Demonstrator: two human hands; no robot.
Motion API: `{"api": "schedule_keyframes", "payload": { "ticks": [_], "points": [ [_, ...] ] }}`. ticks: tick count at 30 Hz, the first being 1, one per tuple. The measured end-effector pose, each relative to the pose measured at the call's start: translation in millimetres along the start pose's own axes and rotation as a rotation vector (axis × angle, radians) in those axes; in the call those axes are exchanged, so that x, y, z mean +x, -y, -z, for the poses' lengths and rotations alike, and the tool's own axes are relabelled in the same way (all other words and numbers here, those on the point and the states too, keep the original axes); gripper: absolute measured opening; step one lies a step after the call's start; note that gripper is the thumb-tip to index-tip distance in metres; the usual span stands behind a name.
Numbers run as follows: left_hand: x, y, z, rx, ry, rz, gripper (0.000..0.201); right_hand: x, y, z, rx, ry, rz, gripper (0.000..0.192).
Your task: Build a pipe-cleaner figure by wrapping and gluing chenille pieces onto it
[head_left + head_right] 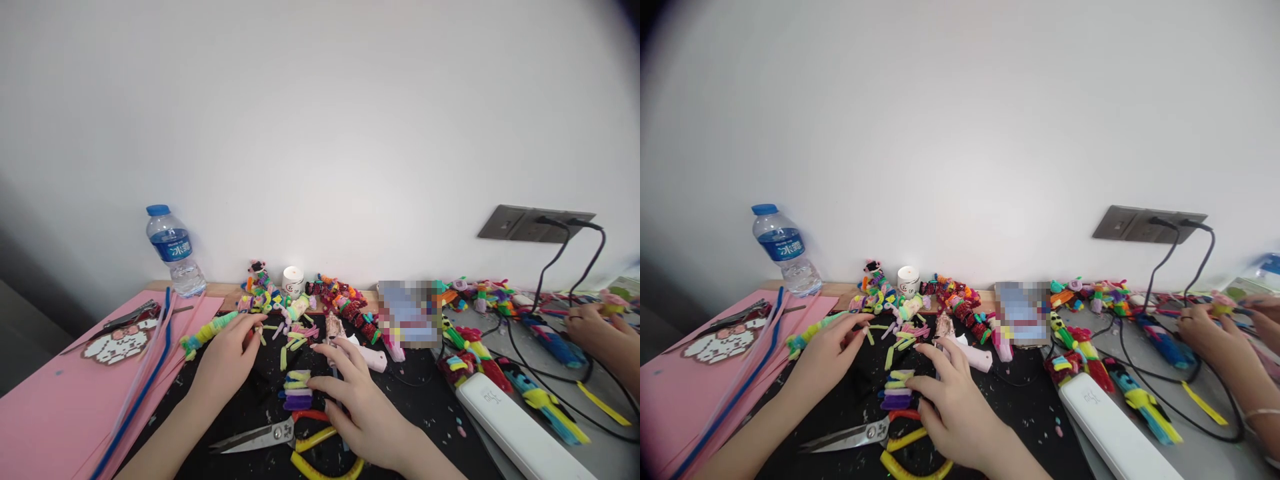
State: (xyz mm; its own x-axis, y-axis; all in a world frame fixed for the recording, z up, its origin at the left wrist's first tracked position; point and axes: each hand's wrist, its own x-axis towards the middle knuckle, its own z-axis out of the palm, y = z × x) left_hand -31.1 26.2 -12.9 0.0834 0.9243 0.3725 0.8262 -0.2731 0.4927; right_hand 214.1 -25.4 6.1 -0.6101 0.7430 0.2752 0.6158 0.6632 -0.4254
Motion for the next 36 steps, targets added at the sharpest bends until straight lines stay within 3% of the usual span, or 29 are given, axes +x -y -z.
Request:
{"api": "schedule_keyframes", "payload": {
  "ticks": [7, 13, 25, 32, 36],
  "points": [
    [-1.1, 18.4, -13.3, 0.063, 0.148, -0.011, 0.034, -0.5, -2.8, 0.4, 0.088, -0.135, 0.01, 0.036],
    [-2.1, 20.9, -14.5, 0.058, 0.177, 0.005, 0.037, 0.1, -8.1, -0.4, 0.118, -0.268, 0.019, 0.031],
    [-1.6, 11.7, -5.8, 0.074, 0.202, 0.004, 0.028, -0.3, -11.9, -2.0, 0.185, -0.302, 0.022, 0.028],
    [-0.6, -1.4, -3.4, -0.099, 0.013, -0.094, 0.023, 1.5, -13.3, -3.6, 0.202, -0.379, -0.02, 0.026],
    [-10.1, -15.1, -8.2, -0.254, 0.149, -0.175, 0.022, 1.4, -15.4, -6.4, 0.227, -0.355, -0.021, 0.025]
  ]
}}
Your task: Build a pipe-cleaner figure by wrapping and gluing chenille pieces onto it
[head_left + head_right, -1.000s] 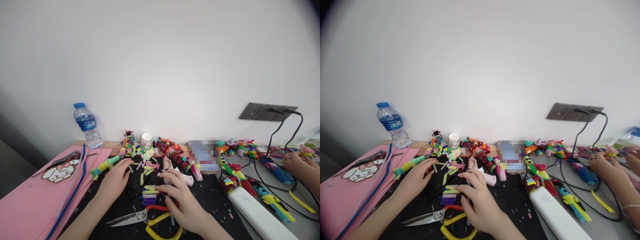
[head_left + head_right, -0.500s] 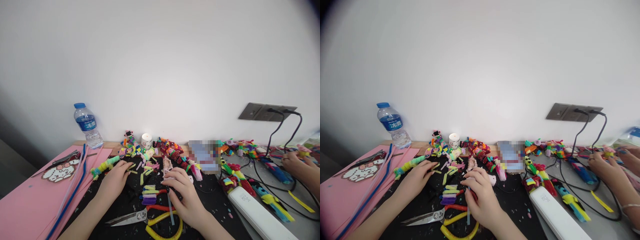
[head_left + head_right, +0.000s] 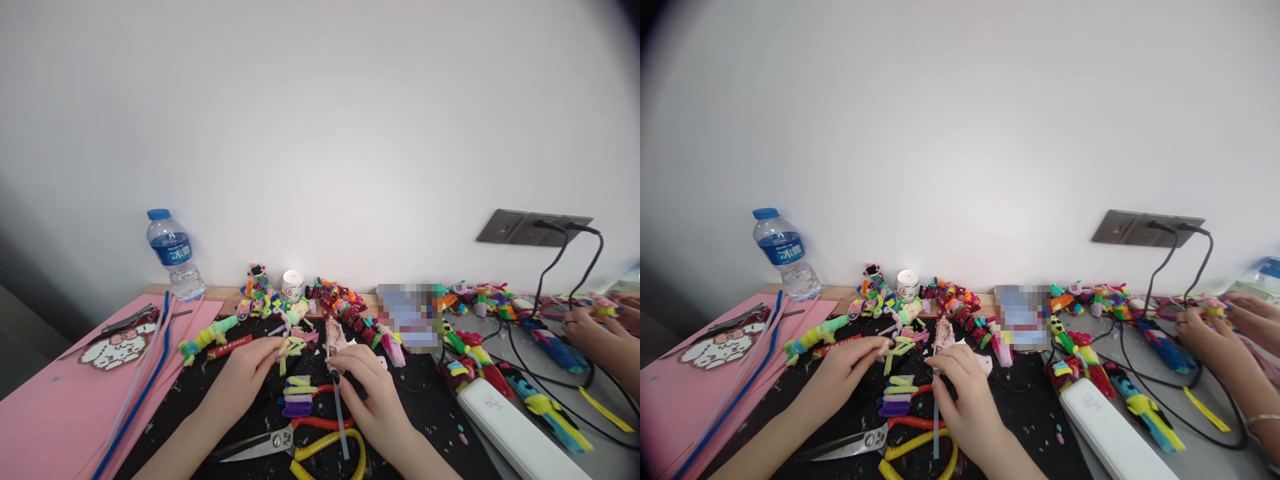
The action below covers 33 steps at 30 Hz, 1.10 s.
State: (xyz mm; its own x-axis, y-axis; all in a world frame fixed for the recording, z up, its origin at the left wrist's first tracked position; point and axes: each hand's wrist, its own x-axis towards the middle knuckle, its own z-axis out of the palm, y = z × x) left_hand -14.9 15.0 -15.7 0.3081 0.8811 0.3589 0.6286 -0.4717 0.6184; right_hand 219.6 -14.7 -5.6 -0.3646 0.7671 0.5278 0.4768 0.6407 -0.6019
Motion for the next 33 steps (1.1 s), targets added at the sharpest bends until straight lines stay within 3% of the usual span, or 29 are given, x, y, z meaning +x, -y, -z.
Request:
{"api": "schedule_keyframes", "payload": {
  "ticks": [5, 9, 11, 15, 23, 33],
  "points": [
    [-8.9, -21.2, -9.6, -0.144, 0.159, -0.049, 0.027, -2.8, -2.9, -2.1, -0.015, 0.068, -0.01, 0.022],
    [-8.9, -37.7, -10.0, -0.224, 0.257, -0.052, 0.03, -7.3, -2.7, -5.7, -0.032, 0.162, 0.025, 0.047],
    [-8.0, -43.7, -9.5, -0.264, 0.278, -0.036, 0.027, -9.1, -2.7, -8.1, -0.026, 0.2, 0.045, 0.056],
    [-6.8, -49.3, -9.0, -0.331, 0.272, 0.032, 0.02, -9.6, -4.0, -11.4, -0.035, 0.26, 0.054, 0.048],
    [-7.7, -46.0, -13.0, -0.316, 0.28, 0.1, 0.014, -6.9, 0.7, -9.1, -0.058, 0.111, 0.103, 0.022],
    [-8.9, -35.1, -11.6, -0.27, 0.216, 0.019, 0.017, -2.8, 0.9, -3.4, 0.057, -0.067, 0.003, 0.016]
  ]
}}
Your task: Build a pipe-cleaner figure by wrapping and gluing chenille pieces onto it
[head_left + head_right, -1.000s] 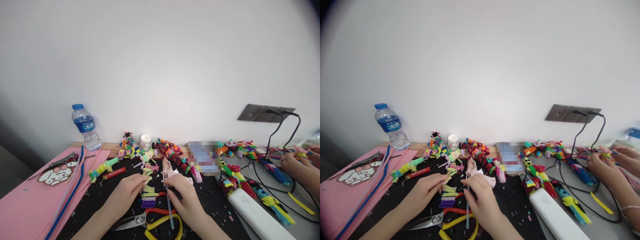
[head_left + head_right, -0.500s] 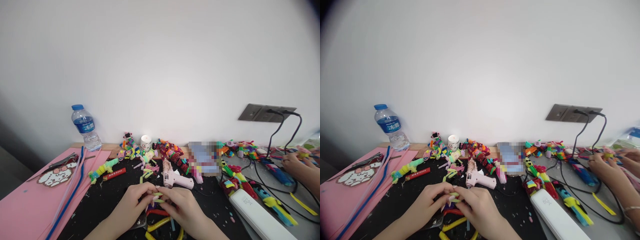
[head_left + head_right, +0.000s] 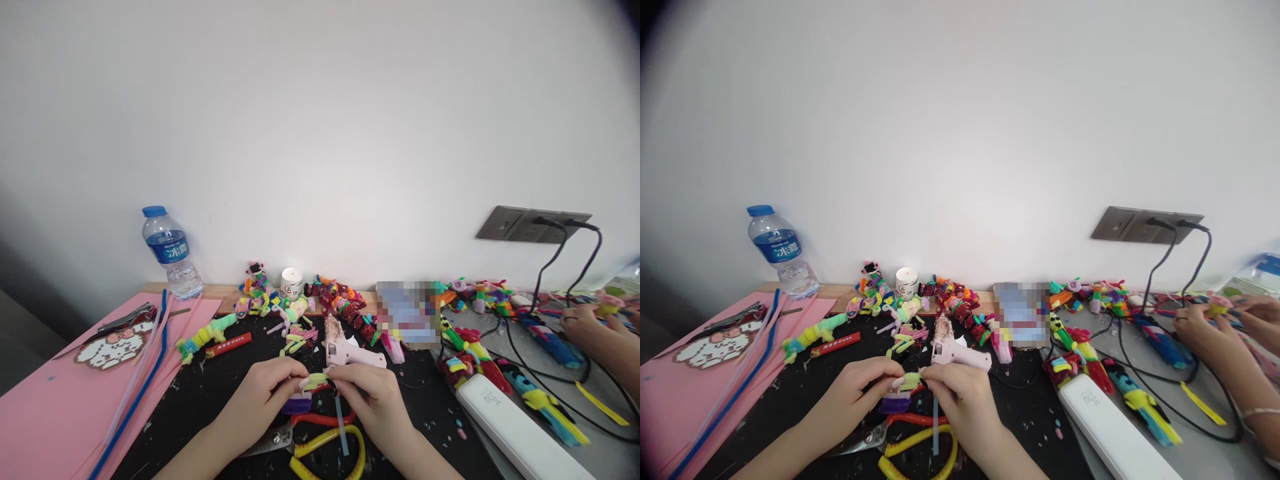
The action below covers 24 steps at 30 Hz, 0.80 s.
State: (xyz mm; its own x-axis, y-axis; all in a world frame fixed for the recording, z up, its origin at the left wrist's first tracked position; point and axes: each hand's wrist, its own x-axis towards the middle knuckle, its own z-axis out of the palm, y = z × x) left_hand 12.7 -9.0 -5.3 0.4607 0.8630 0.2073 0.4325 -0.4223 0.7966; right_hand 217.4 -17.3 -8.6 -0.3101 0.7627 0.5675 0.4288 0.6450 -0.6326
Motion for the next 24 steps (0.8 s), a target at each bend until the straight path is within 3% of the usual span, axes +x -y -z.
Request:
{"api": "schedule_keyframes", "payload": {
  "ticks": [12, 16, 24],
  "points": [
    [-0.1, -2.5, 0.5, 0.027, 0.024, -0.027, 0.02, 1.0, 1.0, -0.1, 0.01, -0.004, -0.072, 0.016],
    [-1.4, -0.9, -0.5, 0.08, -0.023, -0.039, 0.02, 1.4, 2.7, 0.0, 0.032, 0.002, -0.11, 0.016],
    [-5.4, 13.3, -1.1, 0.259, -0.122, -0.333, 0.016, -0.5, 2.4, -4.4, 0.143, 0.093, -0.192, 0.015]
  ]
}}
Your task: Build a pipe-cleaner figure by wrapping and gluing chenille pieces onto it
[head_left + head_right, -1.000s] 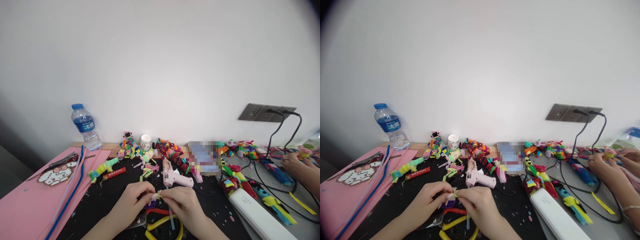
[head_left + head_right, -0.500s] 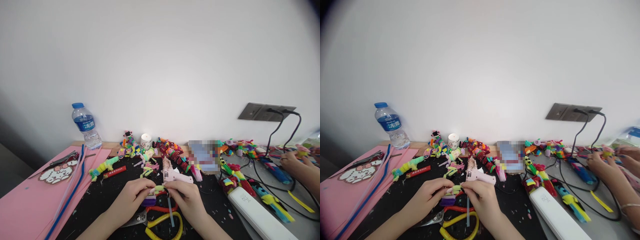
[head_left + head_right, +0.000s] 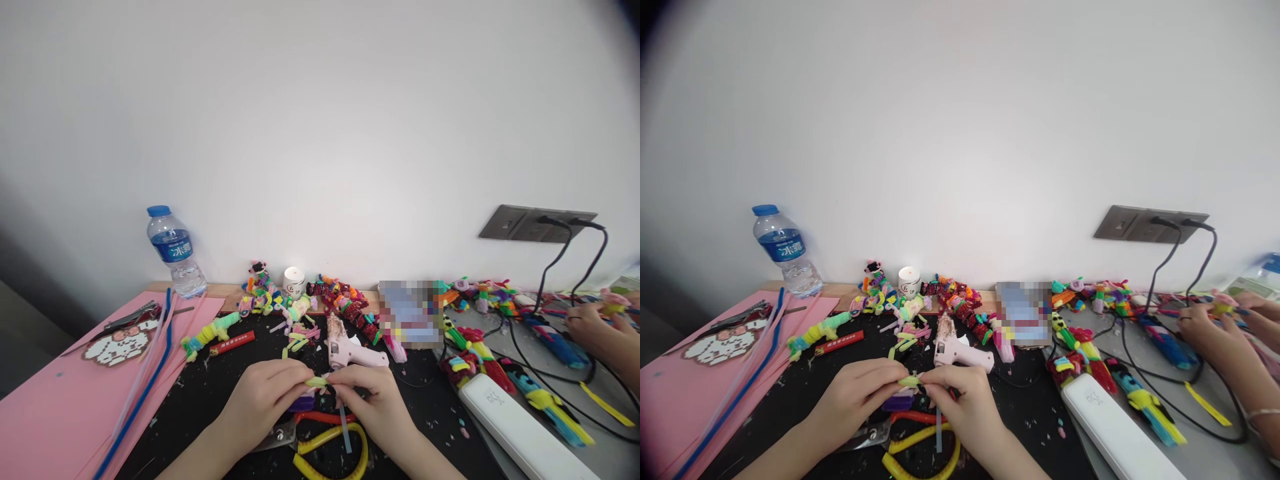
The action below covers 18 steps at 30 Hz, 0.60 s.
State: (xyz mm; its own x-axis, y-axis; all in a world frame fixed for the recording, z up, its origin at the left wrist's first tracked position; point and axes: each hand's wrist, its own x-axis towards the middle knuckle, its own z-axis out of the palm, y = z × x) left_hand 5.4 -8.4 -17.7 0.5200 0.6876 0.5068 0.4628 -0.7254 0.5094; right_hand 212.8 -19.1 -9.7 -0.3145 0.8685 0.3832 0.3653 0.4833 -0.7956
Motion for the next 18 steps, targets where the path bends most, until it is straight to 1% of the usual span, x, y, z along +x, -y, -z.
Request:
{"api": "schedule_keyframes", "payload": {
  "ticks": [5, 10, 14, 18],
  "points": [
    [-0.9, -0.7, 2.9, 0.098, 0.002, -0.092, 0.019, -1.0, -2.7, -1.4, 0.029, 0.043, -0.045, 0.016],
    [0.3, -2.0, 3.9, 0.093, 0.011, -0.139, 0.02, -0.1, -1.8, -0.1, 0.037, 0.058, -0.055, 0.017],
    [0.9, -2.5, 3.4, 0.059, 0.032, -0.103, 0.019, 1.3, -1.4, 0.2, 0.029, 0.068, -0.055, 0.017],
    [4.4, -5.5, 5.4, -0.015, 0.068, 0.027, 0.017, 2.2, -1.1, 1.6, 0.022, 0.028, -0.067, 0.016]
  ]
}}
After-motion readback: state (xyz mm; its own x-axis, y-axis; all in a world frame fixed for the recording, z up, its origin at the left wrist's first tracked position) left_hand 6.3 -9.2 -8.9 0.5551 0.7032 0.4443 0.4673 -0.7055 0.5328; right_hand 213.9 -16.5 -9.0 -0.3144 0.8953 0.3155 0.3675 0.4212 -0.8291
